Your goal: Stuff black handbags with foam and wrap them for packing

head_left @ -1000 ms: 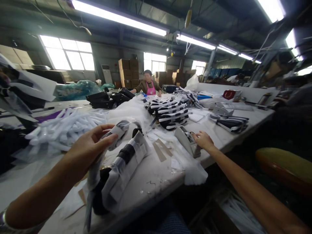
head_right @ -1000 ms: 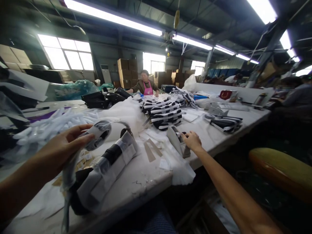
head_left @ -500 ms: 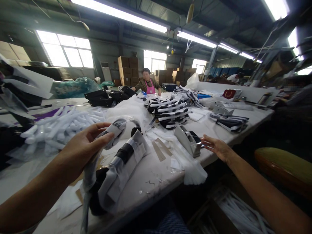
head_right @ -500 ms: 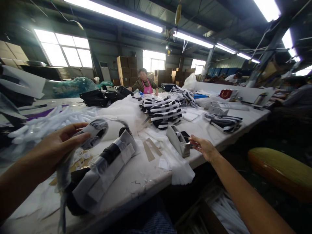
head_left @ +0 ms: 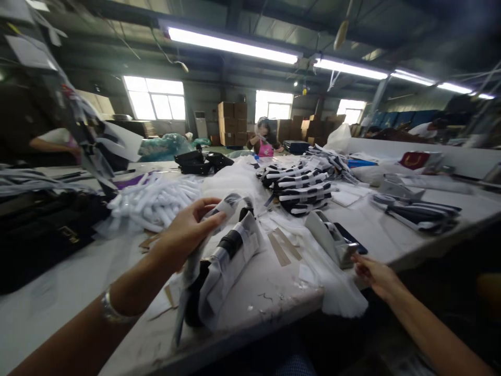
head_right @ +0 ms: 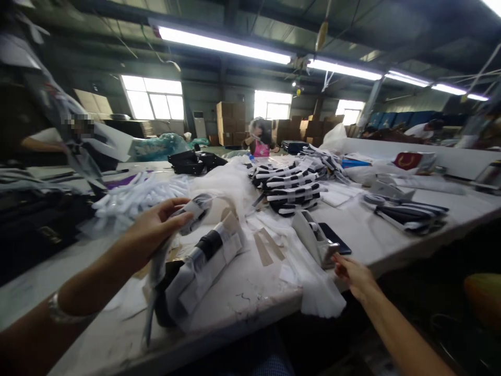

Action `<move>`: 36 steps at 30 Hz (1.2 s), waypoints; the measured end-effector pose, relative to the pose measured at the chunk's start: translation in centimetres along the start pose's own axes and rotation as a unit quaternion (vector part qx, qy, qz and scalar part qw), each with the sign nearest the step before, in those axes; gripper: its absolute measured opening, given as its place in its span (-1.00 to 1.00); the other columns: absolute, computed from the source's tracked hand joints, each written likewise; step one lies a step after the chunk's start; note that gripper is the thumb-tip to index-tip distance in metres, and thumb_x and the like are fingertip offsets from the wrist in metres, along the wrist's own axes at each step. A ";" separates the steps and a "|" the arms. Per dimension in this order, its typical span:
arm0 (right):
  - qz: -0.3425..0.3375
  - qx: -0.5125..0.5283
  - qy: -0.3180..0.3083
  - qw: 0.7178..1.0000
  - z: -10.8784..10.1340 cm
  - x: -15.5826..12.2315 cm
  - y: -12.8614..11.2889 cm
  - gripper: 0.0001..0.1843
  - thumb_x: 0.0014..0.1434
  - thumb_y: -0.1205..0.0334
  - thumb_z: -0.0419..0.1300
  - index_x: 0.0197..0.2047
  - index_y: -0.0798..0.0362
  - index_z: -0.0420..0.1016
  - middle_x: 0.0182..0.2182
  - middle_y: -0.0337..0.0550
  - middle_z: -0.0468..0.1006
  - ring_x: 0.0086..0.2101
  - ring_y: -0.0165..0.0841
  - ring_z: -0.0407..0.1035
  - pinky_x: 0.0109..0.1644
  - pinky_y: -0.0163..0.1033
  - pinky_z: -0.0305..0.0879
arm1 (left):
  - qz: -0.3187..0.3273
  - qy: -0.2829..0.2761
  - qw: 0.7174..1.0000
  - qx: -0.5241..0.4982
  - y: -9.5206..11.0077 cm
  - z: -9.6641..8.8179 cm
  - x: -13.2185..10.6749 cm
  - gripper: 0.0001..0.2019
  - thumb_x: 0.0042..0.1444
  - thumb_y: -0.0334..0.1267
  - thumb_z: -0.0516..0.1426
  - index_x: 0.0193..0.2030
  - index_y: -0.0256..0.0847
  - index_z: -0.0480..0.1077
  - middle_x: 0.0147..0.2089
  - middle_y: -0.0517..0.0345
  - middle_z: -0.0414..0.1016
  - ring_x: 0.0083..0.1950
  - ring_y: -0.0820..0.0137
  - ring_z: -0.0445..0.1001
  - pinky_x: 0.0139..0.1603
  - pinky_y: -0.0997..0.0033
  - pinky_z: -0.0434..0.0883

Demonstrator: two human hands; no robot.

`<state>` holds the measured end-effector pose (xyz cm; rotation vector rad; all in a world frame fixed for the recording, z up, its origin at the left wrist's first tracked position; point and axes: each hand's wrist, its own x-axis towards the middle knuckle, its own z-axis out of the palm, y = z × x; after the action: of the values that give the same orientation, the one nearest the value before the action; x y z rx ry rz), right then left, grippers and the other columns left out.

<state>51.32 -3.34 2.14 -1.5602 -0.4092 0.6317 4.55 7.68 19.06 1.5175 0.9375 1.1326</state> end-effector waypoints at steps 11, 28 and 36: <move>-0.136 0.053 -0.252 0.957 11.7 -14.3 -5.9 -0.66 -0.08 0.01 0.50 -0.30 0.04 0.66 -0.39 -0.16 0.61 -0.46 -0.45 0.38 -0.32 -0.37 0.42 | 0.052 -0.022 0.998 0.008 0.3 0.9 -0.6 -0.57 0.00 -0.09 0.32 -0.02 -0.24 0.45 -0.12 0.04 0.58 -0.13 0.28 0.53 -0.08 0.35 0.39; -0.172 0.048 -0.407 0.896 23.1 -20.7 -11.5 -0.57 -0.01 -0.14 0.42 -0.41 0.12 0.64 -0.49 -0.16 0.59 -0.56 -0.47 0.34 -0.42 -0.32 0.27 | 0.132 -0.025 0.989 0.060 0.6 1.3 -1.5 -0.67 0.08 -0.15 0.31 -0.05 -0.25 0.50 -0.03 0.00 0.59 -0.01 0.24 0.53 0.00 0.35 0.40; -0.108 0.067 -0.428 0.895 23.9 -19.4 -10.3 -0.45 -0.18 -0.24 0.47 -0.57 0.13 0.51 -0.72 -0.32 0.37 -0.68 -0.52 0.23 -0.53 -0.33 0.31 | 0.031 -0.078 0.995 -0.049 0.2 1.0 -1.7 -0.53 0.03 -0.09 0.35 0.05 -0.23 0.44 -0.07 0.00 0.61 -0.16 0.31 0.58 -0.18 0.43 0.43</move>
<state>22.69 4.76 15.06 -1.0110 -1.1541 1.1333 5.03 5.82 18.84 1.5395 0.7240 1.0720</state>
